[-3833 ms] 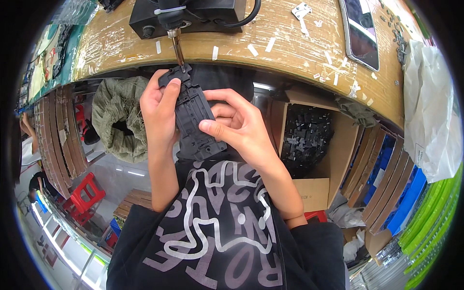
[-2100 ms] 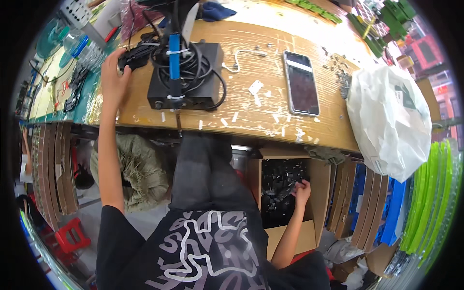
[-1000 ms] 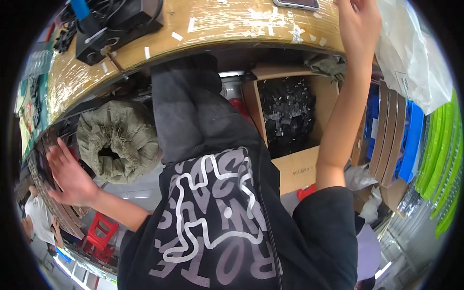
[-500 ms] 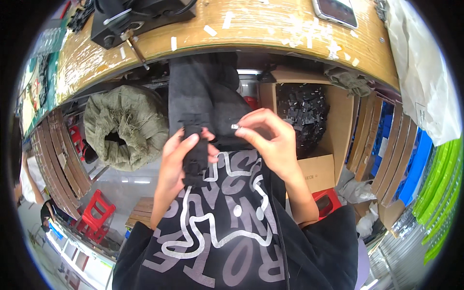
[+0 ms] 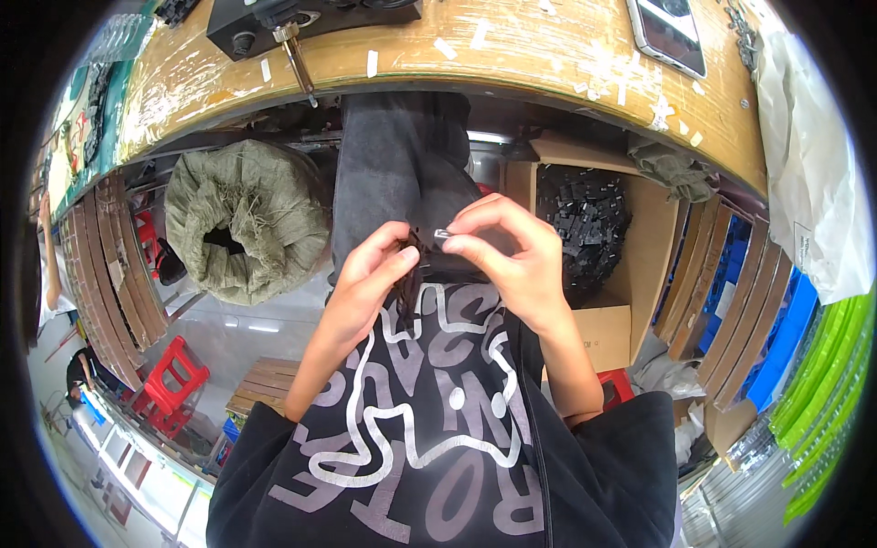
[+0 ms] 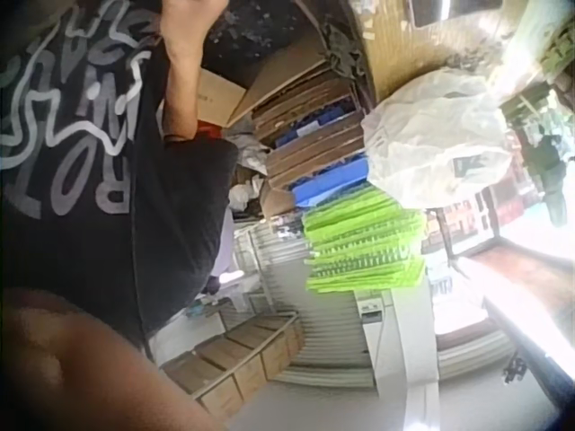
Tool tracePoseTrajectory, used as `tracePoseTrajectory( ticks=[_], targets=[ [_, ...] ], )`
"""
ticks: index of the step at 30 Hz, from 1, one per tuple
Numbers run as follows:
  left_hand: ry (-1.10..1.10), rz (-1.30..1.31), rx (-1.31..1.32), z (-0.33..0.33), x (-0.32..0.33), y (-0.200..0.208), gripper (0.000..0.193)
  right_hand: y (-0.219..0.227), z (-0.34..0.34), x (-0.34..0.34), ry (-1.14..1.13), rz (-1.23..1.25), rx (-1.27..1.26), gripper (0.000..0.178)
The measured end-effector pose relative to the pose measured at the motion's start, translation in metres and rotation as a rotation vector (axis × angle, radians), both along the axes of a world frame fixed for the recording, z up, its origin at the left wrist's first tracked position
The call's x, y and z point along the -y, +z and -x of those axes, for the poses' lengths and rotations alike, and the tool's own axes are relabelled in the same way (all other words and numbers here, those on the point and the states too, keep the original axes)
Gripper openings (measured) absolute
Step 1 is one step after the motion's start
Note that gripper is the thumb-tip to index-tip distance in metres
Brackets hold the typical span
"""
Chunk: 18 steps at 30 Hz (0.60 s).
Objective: The person repeatedly picks up black plastic housing components and inserts small white pins into them. They then place the components under a stationary tool on the table to press or secure the pins, before setting the finished pieces aside. The process is repeated for multiple units throughout the clip.
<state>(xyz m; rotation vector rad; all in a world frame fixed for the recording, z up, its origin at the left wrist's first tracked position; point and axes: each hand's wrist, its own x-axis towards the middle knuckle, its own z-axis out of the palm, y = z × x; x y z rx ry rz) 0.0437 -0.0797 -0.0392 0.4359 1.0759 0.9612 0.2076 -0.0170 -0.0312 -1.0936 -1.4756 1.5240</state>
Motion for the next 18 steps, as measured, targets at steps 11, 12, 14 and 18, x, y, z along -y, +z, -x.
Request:
tracePoseTrajectory(
  ticks=[11, 12, 14, 18],
  targets=[
    [-0.083, -0.164, -0.317, -0.005, -0.001, 0.004, 0.022, -0.013, -0.002, -0.002, 0.063, -0.162, -0.033, 0.014],
    [-0.094, -0.186, -0.37, -0.006, -0.001, 0.006, 0.024, -0.014, 0.0, -0.002, 0.068, -0.197, -0.026, 0.015],
    [-0.064, -0.202, -0.38, -0.007, -0.001, 0.008, 0.023, -0.014, 0.004, 0.0, 0.028, -0.126, -0.087, 0.014],
    [0.171, -0.183, -0.19, -0.01, -0.006, 0.011, 0.022, -0.018, 0.005, 0.001, -0.035, -0.068, -0.237, 0.012]
  ],
)
